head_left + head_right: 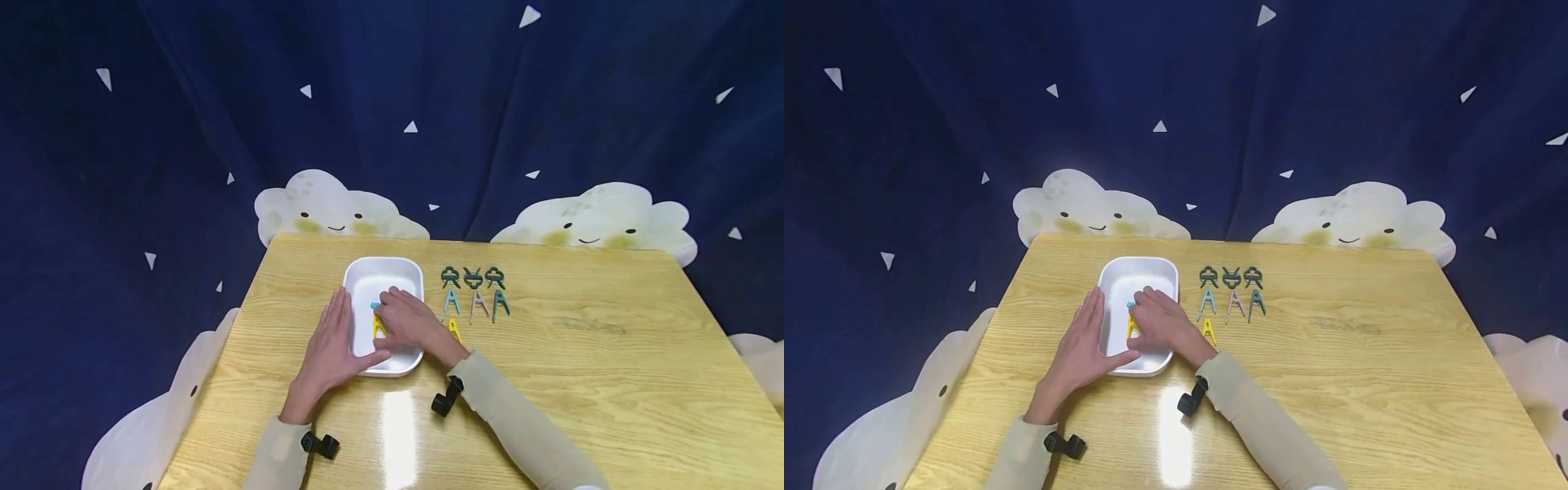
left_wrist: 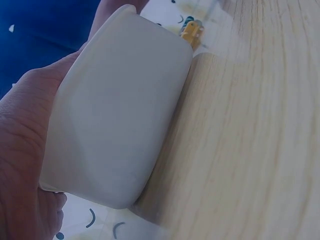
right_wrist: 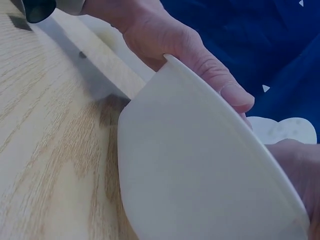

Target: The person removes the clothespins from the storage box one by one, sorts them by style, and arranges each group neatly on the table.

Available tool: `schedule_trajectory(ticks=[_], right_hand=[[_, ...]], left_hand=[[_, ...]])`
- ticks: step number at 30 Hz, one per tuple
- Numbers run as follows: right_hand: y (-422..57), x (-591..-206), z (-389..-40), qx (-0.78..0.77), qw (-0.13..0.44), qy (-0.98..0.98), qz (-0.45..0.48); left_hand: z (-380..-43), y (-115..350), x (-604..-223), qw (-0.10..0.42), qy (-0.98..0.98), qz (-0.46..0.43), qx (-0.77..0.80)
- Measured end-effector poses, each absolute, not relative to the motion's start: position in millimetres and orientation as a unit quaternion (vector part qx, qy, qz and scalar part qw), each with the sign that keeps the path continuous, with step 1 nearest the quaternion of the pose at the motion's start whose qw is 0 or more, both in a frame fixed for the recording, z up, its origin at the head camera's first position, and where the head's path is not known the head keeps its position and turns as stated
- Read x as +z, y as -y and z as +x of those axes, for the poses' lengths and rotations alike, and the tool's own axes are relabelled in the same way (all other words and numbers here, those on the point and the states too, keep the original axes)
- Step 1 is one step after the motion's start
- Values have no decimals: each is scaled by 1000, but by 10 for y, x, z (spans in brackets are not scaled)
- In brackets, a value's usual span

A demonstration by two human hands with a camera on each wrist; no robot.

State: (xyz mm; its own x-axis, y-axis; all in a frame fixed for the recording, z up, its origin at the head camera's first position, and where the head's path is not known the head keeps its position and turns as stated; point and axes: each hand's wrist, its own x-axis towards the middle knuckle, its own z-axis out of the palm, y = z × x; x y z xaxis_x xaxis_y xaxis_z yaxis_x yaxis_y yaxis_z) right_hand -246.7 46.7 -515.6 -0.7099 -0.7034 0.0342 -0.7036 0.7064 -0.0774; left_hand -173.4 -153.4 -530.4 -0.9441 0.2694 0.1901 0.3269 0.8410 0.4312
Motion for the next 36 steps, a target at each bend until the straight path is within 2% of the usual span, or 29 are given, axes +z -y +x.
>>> schedule_trajectory(ticks=[9,21,36], right_hand=[[-480,-5168,-2477,78,30,919,384],[-509,-5149,-2458,123,41,918,374],[-692,-5100,-2301,248,126,889,363]], left_hand=[[-1735,1530,-5306,56,958,-153,-237],[-1727,1528,-5299,66,956,-157,-238],[-1721,1526,-5297,82,951,-163,-248]])
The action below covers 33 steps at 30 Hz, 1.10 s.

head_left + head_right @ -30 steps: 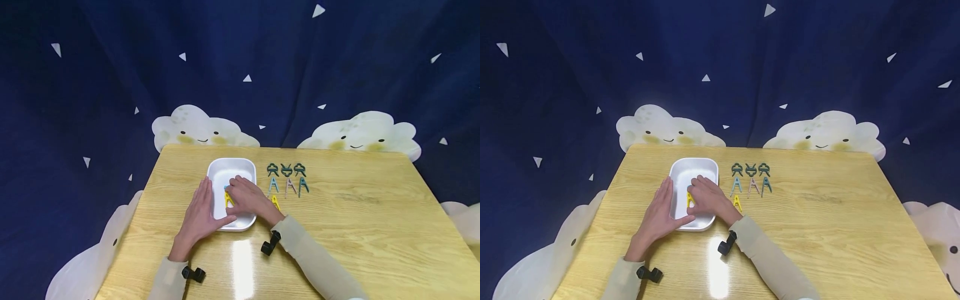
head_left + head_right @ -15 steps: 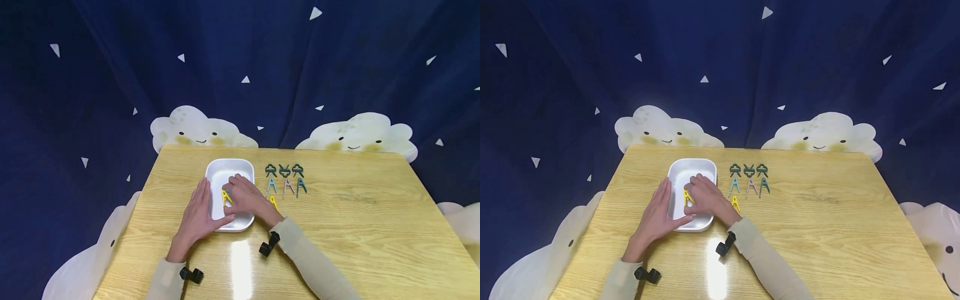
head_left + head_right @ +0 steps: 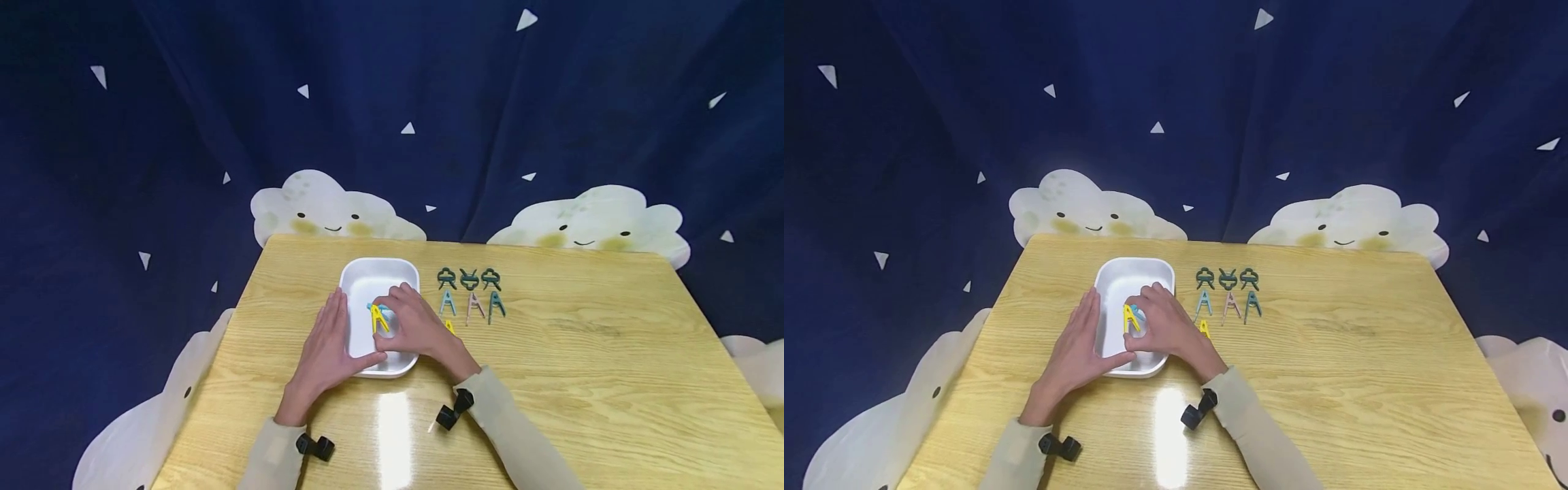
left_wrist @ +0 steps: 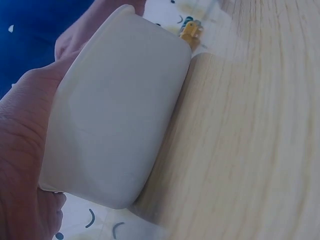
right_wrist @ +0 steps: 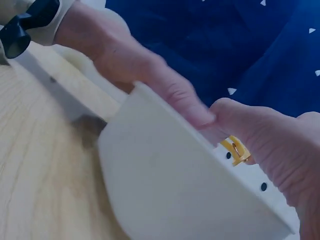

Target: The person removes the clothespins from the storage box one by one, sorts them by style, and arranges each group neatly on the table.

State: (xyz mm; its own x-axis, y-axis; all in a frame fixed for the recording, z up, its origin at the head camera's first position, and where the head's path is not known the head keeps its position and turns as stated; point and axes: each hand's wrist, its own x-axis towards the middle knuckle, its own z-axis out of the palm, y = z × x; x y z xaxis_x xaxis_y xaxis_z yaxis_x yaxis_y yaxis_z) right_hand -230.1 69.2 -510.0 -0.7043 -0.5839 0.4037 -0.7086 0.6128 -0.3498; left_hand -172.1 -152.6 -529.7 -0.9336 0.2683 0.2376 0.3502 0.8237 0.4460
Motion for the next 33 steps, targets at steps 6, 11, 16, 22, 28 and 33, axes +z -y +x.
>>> schedule_trajectory(ticks=[6,11,16,22,28,33], right_hand=[[-857,-4973,-2231,258,121,892,351],[-992,-4907,-2187,253,118,898,340],[-1171,-4895,-2150,249,119,901,335],[-1374,-4935,-2072,247,128,903,329],[-1561,-4976,-2005,242,137,904,325],[-1761,-5021,-1987,230,137,914,305]], left_hand=[[-1734,1526,-5293,69,954,-154,-247],[-1731,1523,-5289,65,954,-148,-252],[-1726,1515,-5288,56,955,-145,-252],[-1730,1520,-5288,46,957,-139,-250],[-1733,1516,-5291,45,958,-136,-249],[-1731,1519,-5285,45,957,-136,-252]])
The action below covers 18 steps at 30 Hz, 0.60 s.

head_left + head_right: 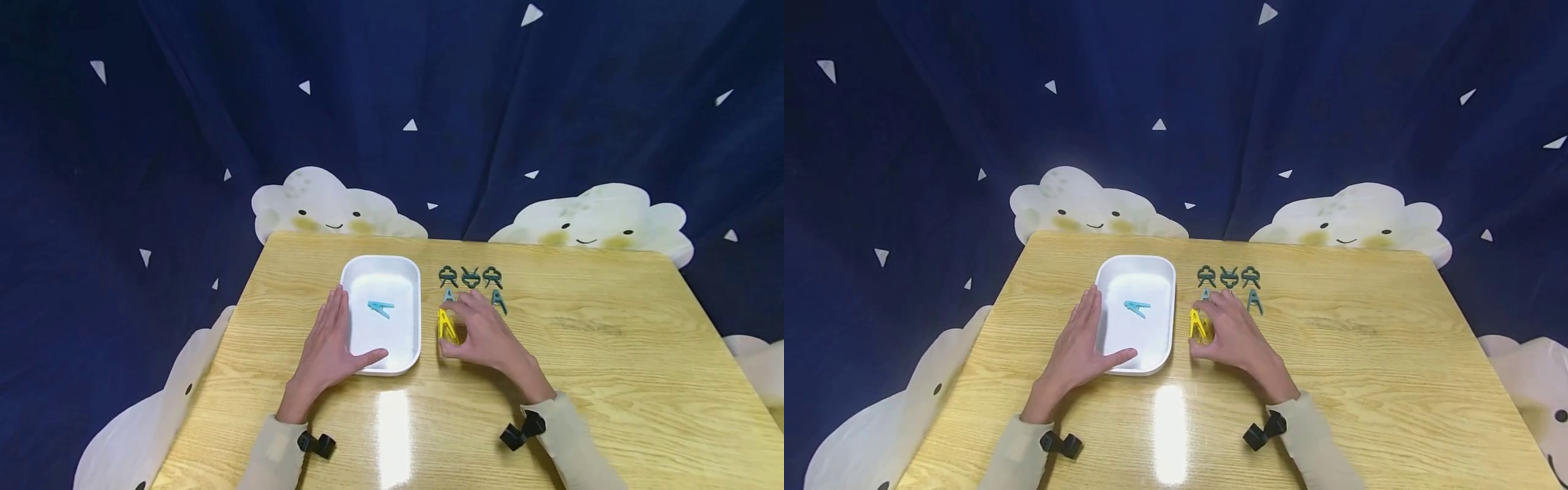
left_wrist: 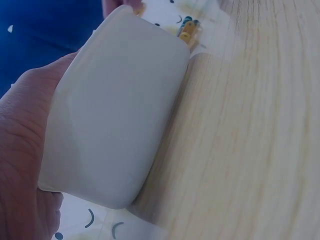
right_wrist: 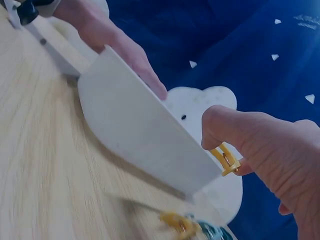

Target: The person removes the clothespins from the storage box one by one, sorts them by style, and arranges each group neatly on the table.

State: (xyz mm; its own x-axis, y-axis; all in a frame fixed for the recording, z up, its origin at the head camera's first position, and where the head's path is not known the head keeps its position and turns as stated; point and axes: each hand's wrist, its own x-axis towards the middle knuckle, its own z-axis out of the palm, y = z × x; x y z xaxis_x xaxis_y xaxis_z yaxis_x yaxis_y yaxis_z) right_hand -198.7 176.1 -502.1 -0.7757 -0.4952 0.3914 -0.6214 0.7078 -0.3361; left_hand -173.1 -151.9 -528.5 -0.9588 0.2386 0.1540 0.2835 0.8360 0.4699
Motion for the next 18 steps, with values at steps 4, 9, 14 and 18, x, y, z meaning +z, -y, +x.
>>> schedule_trajectory(ticks=[4,9,14,18], right_hand=[[-1926,-5061,-1979,224,142,919,293],[-2064,-5114,-1975,231,147,917,291],[-2159,-5180,-1994,228,145,918,292],[-2219,-5210,-2004,219,140,924,282]], left_hand=[[-1733,1522,-5283,46,957,-137,-252],[-1733,1534,-5289,46,958,-134,-249],[-1733,1529,-5291,48,957,-136,-250],[-1737,1519,-5295,50,957,-138,-250]])
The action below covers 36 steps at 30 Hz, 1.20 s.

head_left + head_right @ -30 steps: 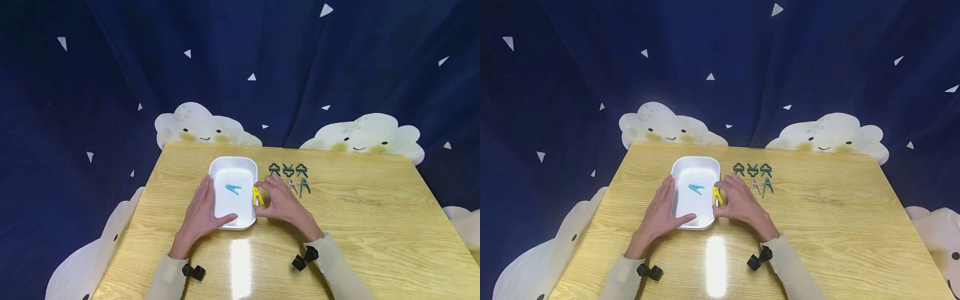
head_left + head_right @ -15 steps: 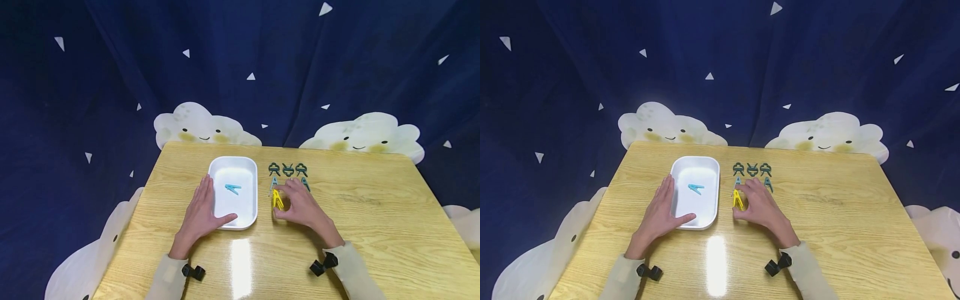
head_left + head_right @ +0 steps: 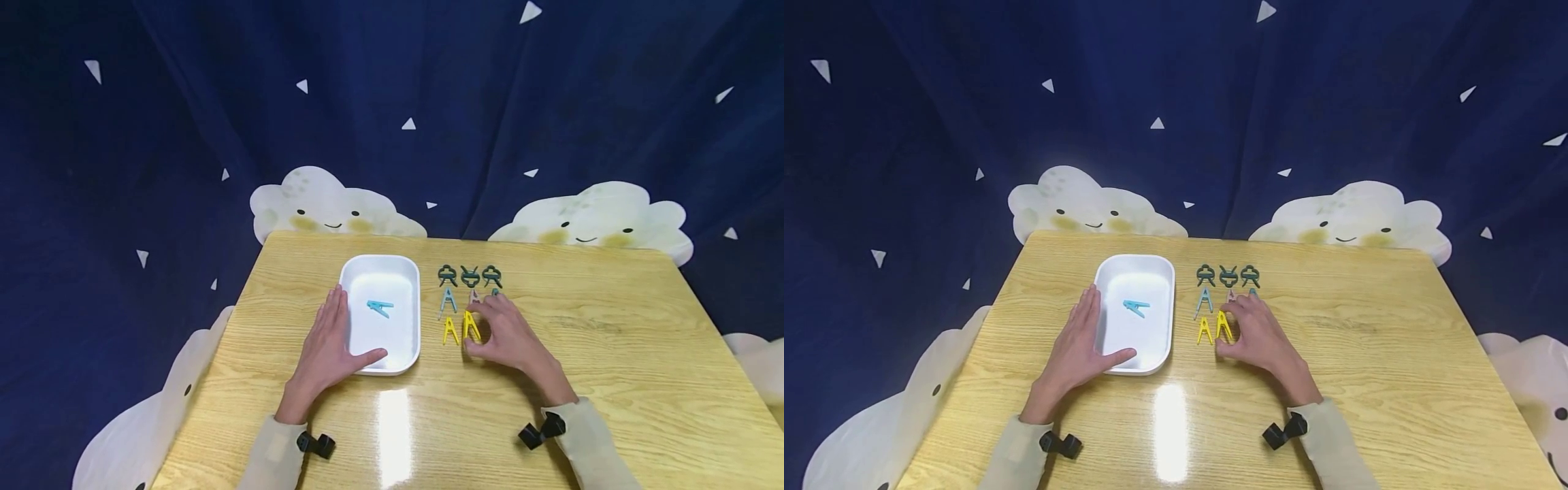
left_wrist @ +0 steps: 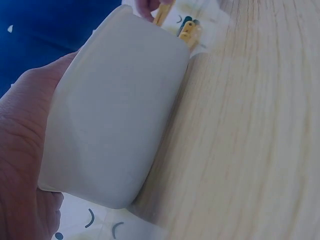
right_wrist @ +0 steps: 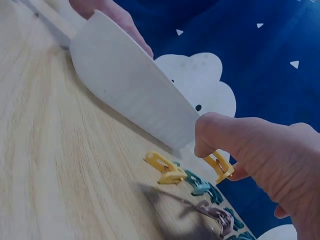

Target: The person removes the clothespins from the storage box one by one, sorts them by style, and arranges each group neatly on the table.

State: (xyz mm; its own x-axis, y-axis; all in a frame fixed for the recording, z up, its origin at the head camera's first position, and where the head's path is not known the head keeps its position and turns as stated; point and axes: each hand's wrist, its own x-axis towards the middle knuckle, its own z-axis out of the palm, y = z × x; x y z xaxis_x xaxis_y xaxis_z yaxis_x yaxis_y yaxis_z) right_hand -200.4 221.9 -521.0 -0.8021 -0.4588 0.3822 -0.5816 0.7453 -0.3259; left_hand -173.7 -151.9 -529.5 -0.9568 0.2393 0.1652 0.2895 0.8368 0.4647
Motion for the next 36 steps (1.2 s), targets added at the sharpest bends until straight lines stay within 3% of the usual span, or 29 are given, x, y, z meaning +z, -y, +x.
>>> schedule_trajectory(ticks=[36], right_hand=[[-2386,-5357,-2046,152,60,958,234]], left_hand=[[-1735,1528,-5296,56,955,-142,-256]])
